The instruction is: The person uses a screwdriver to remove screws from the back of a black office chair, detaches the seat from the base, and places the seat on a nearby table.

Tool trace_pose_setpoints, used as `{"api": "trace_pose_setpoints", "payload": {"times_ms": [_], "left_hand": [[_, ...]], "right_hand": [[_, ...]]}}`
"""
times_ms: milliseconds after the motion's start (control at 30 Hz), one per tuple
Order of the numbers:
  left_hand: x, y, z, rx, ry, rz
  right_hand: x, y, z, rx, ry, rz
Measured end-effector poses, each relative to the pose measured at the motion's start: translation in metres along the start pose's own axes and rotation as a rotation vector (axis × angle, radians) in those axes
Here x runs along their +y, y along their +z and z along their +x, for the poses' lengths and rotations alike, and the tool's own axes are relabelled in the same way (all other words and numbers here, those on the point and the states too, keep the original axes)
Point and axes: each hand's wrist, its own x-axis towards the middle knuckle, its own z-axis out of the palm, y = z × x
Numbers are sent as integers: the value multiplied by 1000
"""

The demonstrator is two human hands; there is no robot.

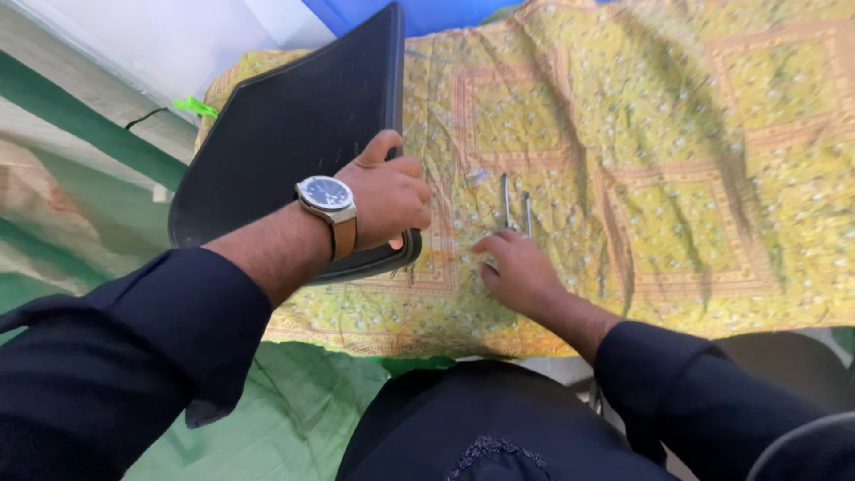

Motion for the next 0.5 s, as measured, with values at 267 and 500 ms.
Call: {"api": "trace_pose_setpoints", "payload": {"times_ms": [267, 500], "left_hand": [[-6, -6, -11, 87, -25, -25], [-3, 9, -9, 184, -56, -21]], "right_hand": [[-14, 29, 27, -41, -337, 0], [-44, 65, 44, -331, -631, -263]]}}
